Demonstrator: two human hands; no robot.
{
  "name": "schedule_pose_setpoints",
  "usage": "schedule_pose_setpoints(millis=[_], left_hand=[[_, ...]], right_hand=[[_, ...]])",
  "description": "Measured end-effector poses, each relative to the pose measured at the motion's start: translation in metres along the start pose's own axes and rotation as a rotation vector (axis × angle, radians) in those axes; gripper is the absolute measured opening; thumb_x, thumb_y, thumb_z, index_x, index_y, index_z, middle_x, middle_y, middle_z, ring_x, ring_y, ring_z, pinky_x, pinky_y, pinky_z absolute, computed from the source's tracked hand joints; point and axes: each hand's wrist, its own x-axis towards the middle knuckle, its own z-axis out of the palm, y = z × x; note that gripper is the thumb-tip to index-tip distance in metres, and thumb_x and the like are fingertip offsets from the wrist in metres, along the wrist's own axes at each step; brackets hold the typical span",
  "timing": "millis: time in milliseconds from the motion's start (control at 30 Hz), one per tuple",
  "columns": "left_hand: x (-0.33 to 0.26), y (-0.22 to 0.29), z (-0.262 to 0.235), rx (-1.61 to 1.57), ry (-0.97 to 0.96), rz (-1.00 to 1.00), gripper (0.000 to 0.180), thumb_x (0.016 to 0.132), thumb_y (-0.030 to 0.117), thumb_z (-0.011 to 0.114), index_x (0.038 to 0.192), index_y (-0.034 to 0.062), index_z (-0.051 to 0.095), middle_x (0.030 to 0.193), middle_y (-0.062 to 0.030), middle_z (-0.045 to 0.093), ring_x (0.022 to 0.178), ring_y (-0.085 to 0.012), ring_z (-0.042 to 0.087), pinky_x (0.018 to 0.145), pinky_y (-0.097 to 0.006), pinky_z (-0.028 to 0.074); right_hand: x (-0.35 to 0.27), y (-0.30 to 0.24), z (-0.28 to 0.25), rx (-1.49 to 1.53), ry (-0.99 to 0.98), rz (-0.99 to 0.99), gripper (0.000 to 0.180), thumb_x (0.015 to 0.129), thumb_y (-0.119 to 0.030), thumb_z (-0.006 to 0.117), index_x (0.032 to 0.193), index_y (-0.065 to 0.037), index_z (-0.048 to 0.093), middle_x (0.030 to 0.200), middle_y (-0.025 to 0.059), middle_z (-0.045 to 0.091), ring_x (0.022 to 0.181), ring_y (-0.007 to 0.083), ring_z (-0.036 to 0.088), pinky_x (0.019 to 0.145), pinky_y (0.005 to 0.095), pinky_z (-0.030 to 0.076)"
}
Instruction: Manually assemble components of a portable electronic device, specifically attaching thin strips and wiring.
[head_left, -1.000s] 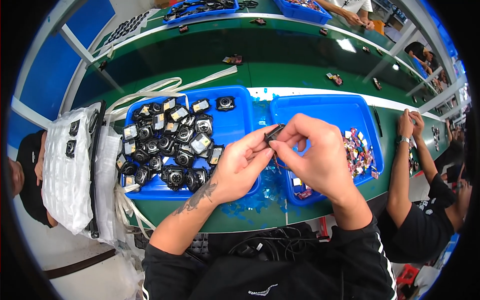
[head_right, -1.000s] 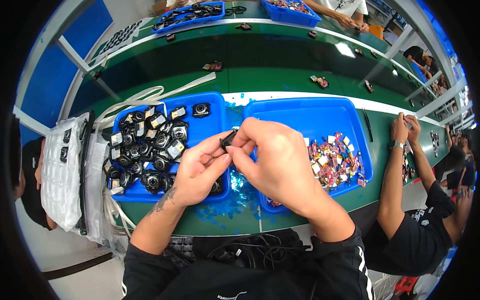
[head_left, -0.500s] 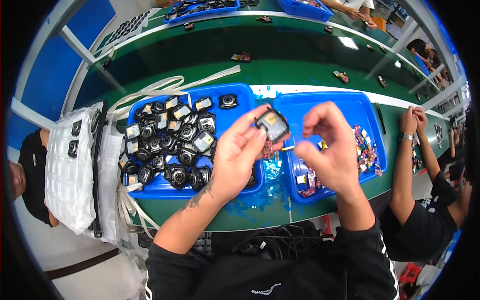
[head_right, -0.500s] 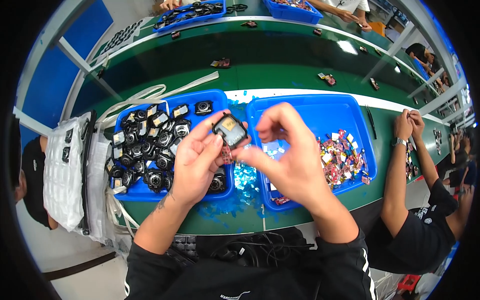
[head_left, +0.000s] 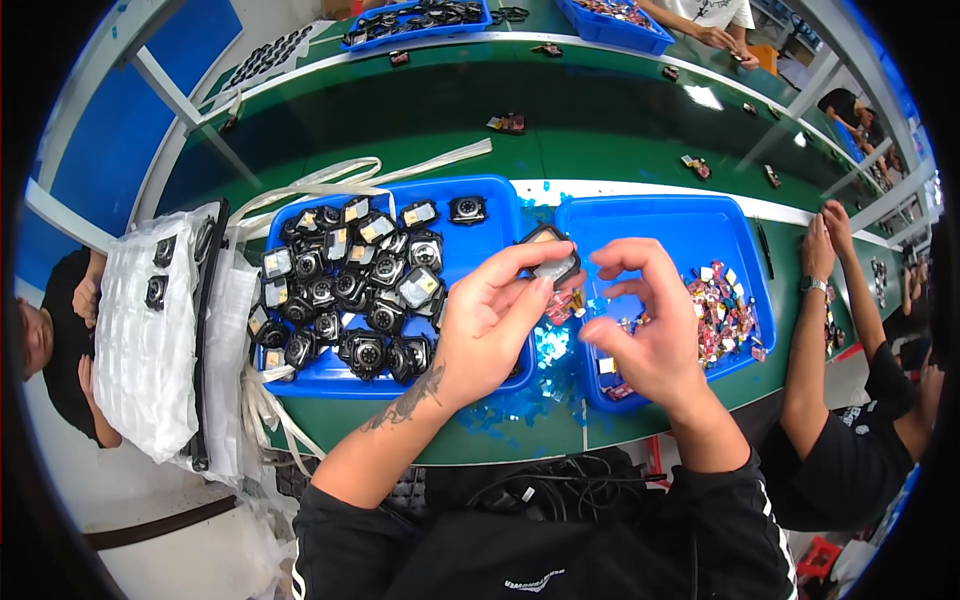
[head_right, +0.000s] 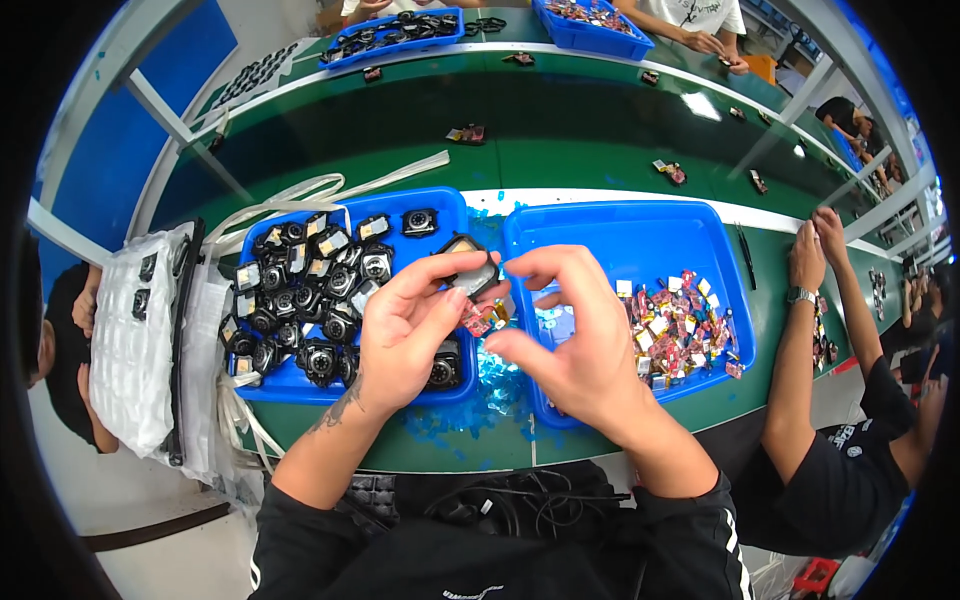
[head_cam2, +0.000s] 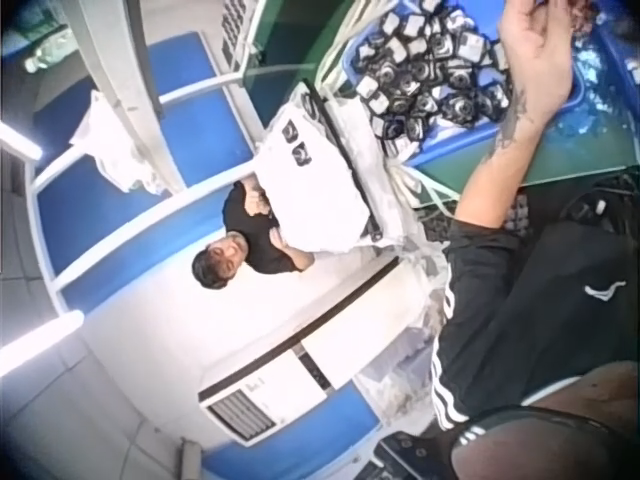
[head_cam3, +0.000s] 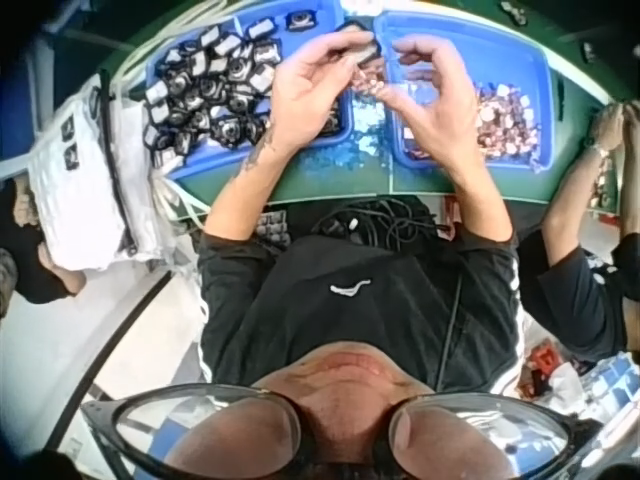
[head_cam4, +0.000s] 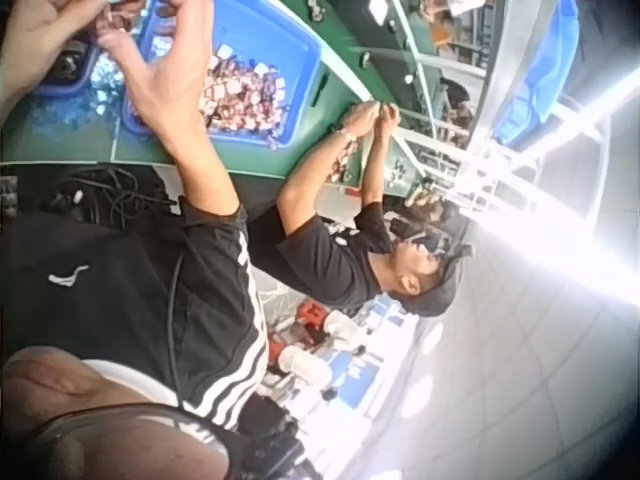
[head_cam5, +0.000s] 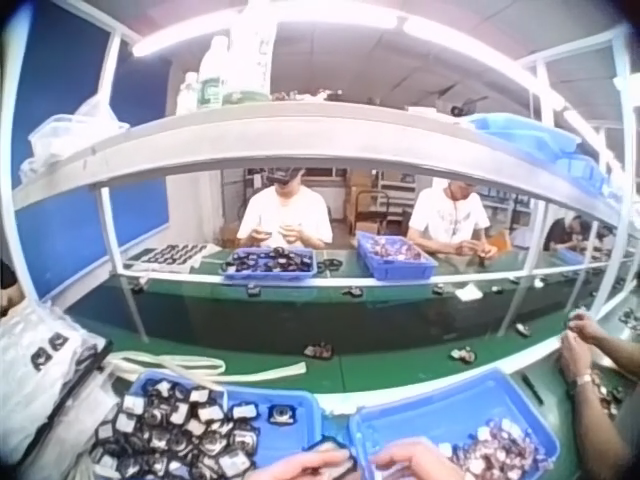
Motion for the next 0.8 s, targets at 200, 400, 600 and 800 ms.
schedule_pose_setpoints(millis=[200, 400, 600, 800], left_hand=[[-0.003, 0.004, 0.001, 0.061, -0.039, 0.085, 0.031, 0.098, -0.002, 0.046, 0.128, -0.006, 0.053, 0.124, -0.0126, 0.059, 0.11, -0.0162, 0.06, 0.097, -0.029, 0.046], [0.003, 0.004, 0.001, 0.687, -0.011, 0.293, 0.037, 0.086, 0.004, 0.068, 0.123, 0.0025, 0.062, 0.103, -0.0162, 0.064, 0.094, -0.0258, 0.068, 0.075, -0.033, 0.055], [0.003, 0.003, -0.002, 0.951, -0.028, 0.529, 0.025, 0.078, 0.001, 0.073, 0.103, 0.0042, 0.071, 0.102, -0.0137, 0.068, 0.089, -0.0279, 0.069, 0.073, -0.033, 0.057], [0.001, 0.005, 0.0, 1.014, -0.015, 0.606, 0.025, 0.071, -0.002, 0.076, 0.095, 0.0022, 0.072, 0.107, -0.0132, 0.069, 0.088, -0.0255, 0.07, 0.073, -0.032, 0.058]], right_hand=[[-0.005, 0.021, 0.002, 0.835, -0.23, 0.658, 0.029, 0.095, -0.014, 0.062, 0.12, -0.002, 0.055, 0.11, 0.009, 0.065, 0.096, 0.012, 0.061, 0.076, 0.0277, 0.054], [-0.008, 0.012, 0.002, 0.148, 0.091, 0.098, 0.014, 0.084, -0.002, 0.071, 0.097, -0.003, 0.066, 0.09, 0.0075, 0.068, 0.075, 0.0129, 0.065, 0.065, 0.0249, 0.054], [-0.001, -0.017, -0.019, -0.274, -0.124, -0.476, 0.023, 0.071, 0.001, 0.077, 0.092, -0.004, 0.07, 0.085, 0.0073, 0.066, 0.073, 0.0172, 0.064, 0.062, 0.0289, 0.054], [-0.006, -0.003, -0.027, 0.197, -0.072, 0.164, 0.014, 0.084, -0.002, 0.069, 0.098, 0.003, 0.068, 0.088, 0.0099, 0.067, 0.08, 0.0147, 0.066, 0.066, 0.023, 0.054]])
